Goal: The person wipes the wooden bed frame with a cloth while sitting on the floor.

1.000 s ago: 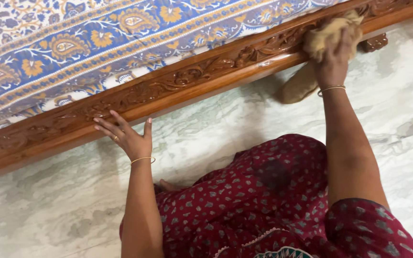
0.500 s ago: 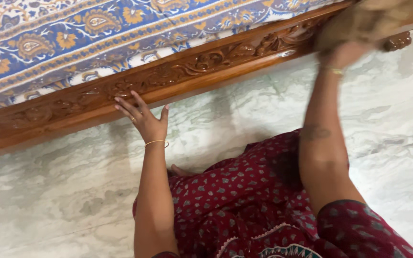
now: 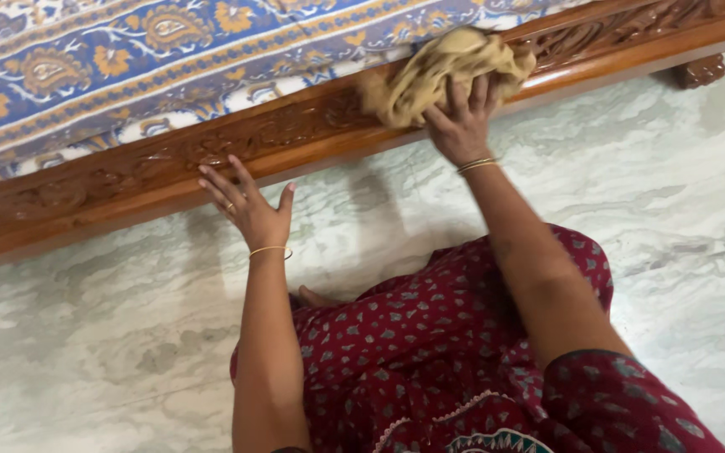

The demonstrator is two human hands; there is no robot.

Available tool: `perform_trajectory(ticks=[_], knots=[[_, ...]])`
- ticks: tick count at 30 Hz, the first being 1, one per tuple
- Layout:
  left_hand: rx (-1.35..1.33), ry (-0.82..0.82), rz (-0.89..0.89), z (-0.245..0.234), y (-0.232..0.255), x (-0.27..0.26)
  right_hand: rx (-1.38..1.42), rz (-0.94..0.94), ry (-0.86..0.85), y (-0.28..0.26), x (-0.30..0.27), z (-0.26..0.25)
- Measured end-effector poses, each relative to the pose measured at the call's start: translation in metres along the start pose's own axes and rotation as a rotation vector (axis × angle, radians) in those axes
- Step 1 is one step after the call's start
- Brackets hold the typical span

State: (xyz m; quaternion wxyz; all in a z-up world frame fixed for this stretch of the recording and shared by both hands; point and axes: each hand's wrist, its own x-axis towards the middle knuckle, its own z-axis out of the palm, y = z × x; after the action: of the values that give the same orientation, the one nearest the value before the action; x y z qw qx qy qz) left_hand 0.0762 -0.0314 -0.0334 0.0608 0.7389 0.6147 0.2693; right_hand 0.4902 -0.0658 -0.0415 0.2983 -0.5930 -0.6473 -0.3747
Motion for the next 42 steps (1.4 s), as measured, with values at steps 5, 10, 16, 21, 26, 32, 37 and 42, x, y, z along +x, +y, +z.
perform_trajectory(ticks=[5, 10, 16, 21, 26, 32, 37, 42], knots=[[0.030, -0.002, 0.011, 0.008, -0.003, 0.000, -0.205, -0.342, -0.143, 0.109, -0.016, -0.029], [0.012, 0.036, 0.039, 0.018, -0.006, 0.000, -0.181, -0.206, -0.190, 0.207, -0.044, -0.047], [0.030, 0.106, 0.059, 0.033, -0.011, -0.001, -0.242, 0.304, -0.146, 0.307, -0.069, -0.055], [0.074, 0.110, 0.073, 0.039, -0.015, 0.000, -0.093, 0.642, 0.010, 0.399, -0.079, -0.063], [0.076, 0.094, 0.061, 0.042, -0.016, 0.000, 0.066, 0.922, 0.298, 0.488, -0.088, -0.051], [0.078, 0.099, 0.074, 0.041, -0.017, 0.000, 0.036, 1.198, -0.006, 0.493, -0.090, -0.058], [0.053, 0.124, 0.081, 0.040, -0.013, 0.000, -0.103, 1.228, -0.020, 0.464, -0.092, -0.046], [0.030, 0.132, 0.096, 0.037, -0.011, 0.000, 0.349, 1.134, 0.431, 0.439, -0.103, -0.036]])
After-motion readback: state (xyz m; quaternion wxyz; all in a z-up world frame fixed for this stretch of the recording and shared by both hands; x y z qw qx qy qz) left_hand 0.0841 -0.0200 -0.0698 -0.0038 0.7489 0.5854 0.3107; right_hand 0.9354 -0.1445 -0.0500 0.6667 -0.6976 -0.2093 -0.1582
